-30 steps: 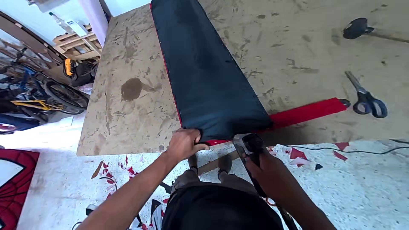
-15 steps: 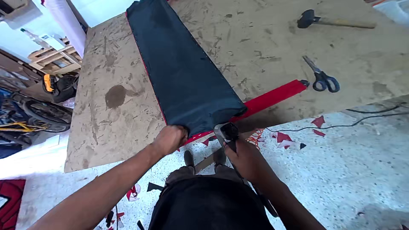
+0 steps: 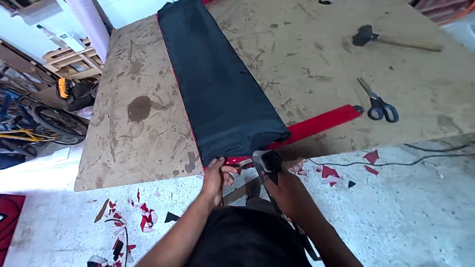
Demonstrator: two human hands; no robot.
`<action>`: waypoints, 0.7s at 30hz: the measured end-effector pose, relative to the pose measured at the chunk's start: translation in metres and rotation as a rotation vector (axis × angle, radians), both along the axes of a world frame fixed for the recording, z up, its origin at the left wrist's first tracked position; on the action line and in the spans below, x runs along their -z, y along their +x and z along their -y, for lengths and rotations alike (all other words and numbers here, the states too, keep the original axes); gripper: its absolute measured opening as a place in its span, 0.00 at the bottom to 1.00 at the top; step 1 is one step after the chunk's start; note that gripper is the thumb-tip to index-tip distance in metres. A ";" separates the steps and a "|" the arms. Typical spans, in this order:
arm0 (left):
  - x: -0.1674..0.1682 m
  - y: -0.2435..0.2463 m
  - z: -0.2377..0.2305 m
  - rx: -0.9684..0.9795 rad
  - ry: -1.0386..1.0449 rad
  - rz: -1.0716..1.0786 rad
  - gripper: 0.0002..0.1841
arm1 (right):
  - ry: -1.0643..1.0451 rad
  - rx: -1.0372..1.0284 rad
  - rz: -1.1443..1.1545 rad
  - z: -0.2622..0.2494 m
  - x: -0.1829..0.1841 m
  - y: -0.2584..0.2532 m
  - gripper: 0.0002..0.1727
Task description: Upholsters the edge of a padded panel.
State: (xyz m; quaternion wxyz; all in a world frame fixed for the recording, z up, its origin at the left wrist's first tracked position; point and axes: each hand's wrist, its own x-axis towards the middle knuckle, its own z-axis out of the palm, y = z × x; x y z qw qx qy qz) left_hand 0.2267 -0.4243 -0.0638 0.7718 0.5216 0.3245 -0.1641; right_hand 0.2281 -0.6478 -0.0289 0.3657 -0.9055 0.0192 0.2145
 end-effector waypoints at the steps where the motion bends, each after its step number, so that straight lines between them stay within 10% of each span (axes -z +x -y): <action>1: 0.002 -0.003 0.007 -0.181 -0.060 0.055 0.21 | 0.012 -0.010 0.017 0.001 0.000 0.002 0.25; 8: 0.003 0.005 0.023 -0.651 0.146 -0.037 0.16 | -0.013 -0.054 0.013 0.003 0.001 0.007 0.23; 21: -0.003 -0.004 0.014 -0.667 -0.073 -0.116 0.20 | 0.024 -0.089 -0.007 0.009 0.007 0.023 0.20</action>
